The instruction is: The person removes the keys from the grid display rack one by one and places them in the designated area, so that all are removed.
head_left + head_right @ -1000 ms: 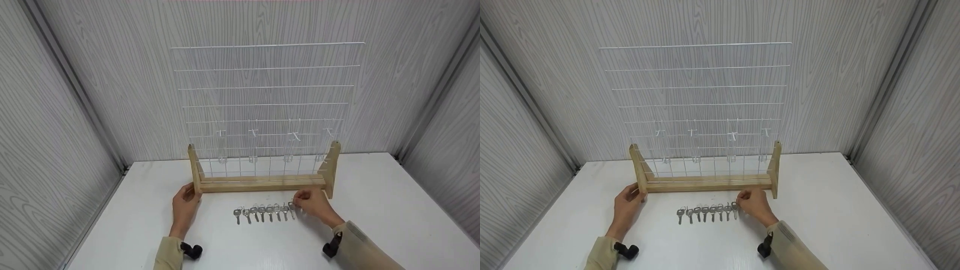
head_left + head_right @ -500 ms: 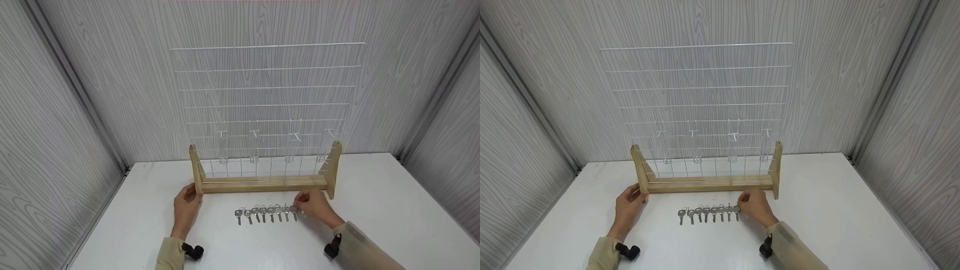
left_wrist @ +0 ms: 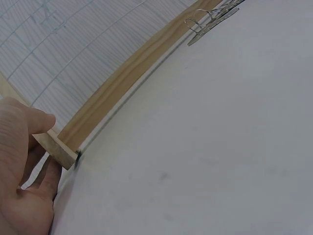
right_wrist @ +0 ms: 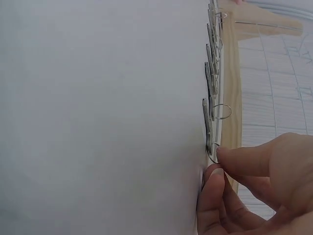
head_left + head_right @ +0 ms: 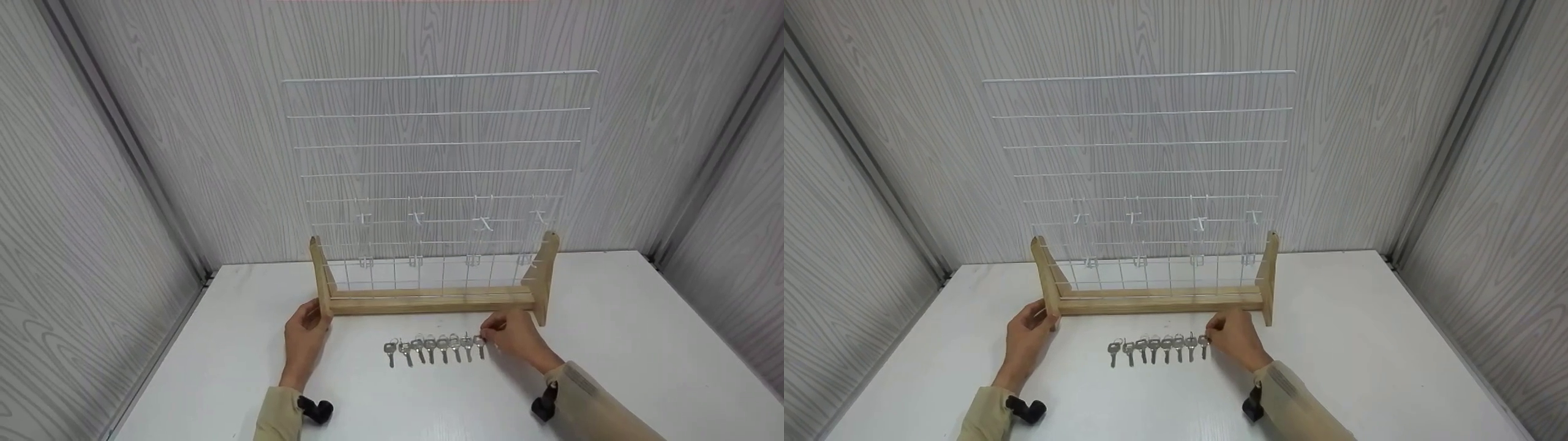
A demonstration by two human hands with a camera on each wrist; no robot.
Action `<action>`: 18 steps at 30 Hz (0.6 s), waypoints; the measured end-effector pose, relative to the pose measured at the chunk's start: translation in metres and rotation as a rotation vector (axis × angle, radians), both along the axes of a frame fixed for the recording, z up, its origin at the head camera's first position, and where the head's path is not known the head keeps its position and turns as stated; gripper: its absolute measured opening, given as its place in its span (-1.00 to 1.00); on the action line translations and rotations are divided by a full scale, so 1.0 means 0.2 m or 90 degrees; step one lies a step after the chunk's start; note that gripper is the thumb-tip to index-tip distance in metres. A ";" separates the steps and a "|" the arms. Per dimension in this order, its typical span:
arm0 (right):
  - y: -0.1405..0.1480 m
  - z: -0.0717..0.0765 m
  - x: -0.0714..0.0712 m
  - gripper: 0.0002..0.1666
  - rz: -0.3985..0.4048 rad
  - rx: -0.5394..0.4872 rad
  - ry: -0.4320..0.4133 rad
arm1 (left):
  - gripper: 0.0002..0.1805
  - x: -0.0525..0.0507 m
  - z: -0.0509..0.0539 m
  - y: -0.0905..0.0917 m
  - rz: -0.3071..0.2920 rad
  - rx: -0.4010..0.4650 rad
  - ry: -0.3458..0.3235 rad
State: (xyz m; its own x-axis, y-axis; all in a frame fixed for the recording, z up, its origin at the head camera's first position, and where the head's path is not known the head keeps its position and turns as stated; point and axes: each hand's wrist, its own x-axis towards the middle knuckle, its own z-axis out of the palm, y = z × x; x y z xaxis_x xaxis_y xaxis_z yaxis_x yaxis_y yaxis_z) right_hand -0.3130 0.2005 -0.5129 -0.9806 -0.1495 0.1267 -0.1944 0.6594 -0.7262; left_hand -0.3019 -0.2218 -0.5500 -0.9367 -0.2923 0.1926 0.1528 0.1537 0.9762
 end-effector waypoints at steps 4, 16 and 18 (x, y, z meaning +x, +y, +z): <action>0.00 0.00 0.00 -0.92 0.006 -0.006 -0.007 | -0.48 0.00 0.00 0.00 0.000 0.001 -0.001; 0.07 0.04 -0.01 -0.90 0.044 -0.001 0.014 | -0.45 -0.01 -0.02 0.00 -0.006 0.008 -0.001; 0.10 0.07 -0.02 -0.90 0.044 0.002 0.039 | -0.44 -0.01 -0.01 0.00 -0.012 0.015 0.004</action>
